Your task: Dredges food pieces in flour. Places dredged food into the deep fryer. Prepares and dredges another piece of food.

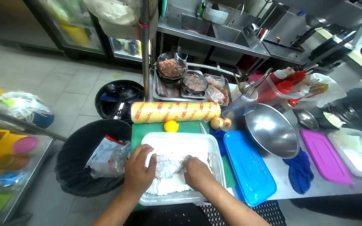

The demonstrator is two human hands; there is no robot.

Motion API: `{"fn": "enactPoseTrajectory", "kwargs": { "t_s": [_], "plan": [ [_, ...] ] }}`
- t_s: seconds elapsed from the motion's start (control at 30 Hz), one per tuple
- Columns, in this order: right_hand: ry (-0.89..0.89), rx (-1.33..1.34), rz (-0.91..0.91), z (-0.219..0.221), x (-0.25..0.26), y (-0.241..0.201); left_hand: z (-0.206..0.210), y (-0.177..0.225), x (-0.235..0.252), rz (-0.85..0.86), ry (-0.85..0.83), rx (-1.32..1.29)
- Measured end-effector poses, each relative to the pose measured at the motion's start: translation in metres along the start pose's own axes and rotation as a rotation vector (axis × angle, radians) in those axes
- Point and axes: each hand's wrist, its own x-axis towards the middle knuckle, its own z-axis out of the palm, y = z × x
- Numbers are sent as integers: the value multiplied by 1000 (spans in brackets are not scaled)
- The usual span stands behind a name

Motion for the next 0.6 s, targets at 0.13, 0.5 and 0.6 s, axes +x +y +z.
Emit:
{"fn": "enactPoseTrajectory", "kwargs": {
  "t_s": [0.13,0.5,0.6],
  "plan": [
    [77,61,192,-5,9,9,0,-1,0,8,-6,-4],
    [71,867,311,28,0,5,0,1,-1,-10,-13,1],
    [181,951,288,21,-7,5,-1,1,-2,-12,-16,-11]
  ]
}}
